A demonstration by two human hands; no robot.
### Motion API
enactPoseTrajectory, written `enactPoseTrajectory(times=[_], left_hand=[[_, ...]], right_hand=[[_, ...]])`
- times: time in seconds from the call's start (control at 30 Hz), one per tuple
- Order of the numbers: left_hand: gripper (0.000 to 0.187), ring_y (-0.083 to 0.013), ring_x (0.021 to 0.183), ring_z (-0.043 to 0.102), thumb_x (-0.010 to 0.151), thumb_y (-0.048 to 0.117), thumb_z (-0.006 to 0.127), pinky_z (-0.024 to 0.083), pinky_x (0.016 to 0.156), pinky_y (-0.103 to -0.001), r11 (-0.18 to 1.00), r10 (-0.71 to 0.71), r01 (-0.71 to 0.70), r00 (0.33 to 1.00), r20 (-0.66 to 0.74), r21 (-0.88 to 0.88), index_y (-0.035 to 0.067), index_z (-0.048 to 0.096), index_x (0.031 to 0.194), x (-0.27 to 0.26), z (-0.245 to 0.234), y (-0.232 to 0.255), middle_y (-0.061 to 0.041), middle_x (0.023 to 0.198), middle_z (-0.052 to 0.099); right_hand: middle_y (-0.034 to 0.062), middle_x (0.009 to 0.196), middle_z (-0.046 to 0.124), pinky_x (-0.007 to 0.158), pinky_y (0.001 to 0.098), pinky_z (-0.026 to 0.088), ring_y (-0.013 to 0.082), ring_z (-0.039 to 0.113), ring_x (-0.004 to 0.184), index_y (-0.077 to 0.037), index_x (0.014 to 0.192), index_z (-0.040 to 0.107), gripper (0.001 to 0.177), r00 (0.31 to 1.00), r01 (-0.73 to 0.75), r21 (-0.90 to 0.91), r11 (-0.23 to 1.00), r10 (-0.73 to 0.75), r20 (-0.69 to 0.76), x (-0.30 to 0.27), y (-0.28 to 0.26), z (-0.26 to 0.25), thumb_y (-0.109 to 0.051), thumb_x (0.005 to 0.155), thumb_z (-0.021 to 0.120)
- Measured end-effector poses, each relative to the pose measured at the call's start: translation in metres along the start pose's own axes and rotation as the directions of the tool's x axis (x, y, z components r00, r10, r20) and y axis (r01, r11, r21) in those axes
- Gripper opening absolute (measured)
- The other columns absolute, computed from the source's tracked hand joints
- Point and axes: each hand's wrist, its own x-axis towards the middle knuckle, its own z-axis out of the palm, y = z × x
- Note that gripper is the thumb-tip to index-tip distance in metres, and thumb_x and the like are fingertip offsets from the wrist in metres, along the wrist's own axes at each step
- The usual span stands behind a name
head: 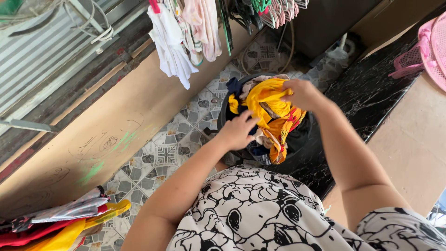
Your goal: The person takes various items of clothing from a bin, including shorts, shirts, and small garments, places them onto hangers, and then hangs the hangers on a rack.
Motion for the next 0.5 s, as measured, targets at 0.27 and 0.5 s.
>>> enactPoseTrajectory(times=[0.27, 0.5], left_hand=[[0.096, -0.0401, 0.132, 0.053, 0.078, 0.035, 0.081, 0.048, 0.103, -0.049, 0.981, -0.108, 0.105, 0.994, -0.013, -0.163, 0.014, 0.030, 0.155, 0.027, -0.008, -0.024, -0.015, 0.161, 0.028], [0.111, -0.0402, 0.145, 0.040, 0.073, 0.042, 0.087, 0.037, 0.116, -0.046, 0.940, 0.097, -0.140, 0.984, -0.151, -0.311, 0.006, 0.025, 0.158, 0.045, -0.007, -0.020, -0.023, 0.154, 0.037]], right_hand=[[0.0111, 0.102, 0.071, 0.084, 0.0289, 0.053, 0.0155, 0.066, 0.093, 0.002, 0.106, 0.063, 0.017, 0.952, -0.139, 0.772, 0.621, -0.130, 0.276, -0.024, 0.052, -0.101, 0.003, 0.090, 0.067], [0.0168, 0.102, 0.066, 0.081, 0.0307, 0.053, 0.0213, 0.065, 0.086, 0.004, 0.111, 0.058, 0.016, 0.944, 0.096, 0.985, -0.142, -0.302, -0.136, -0.029, 0.024, -0.135, 0.010, 0.096, 0.061]])
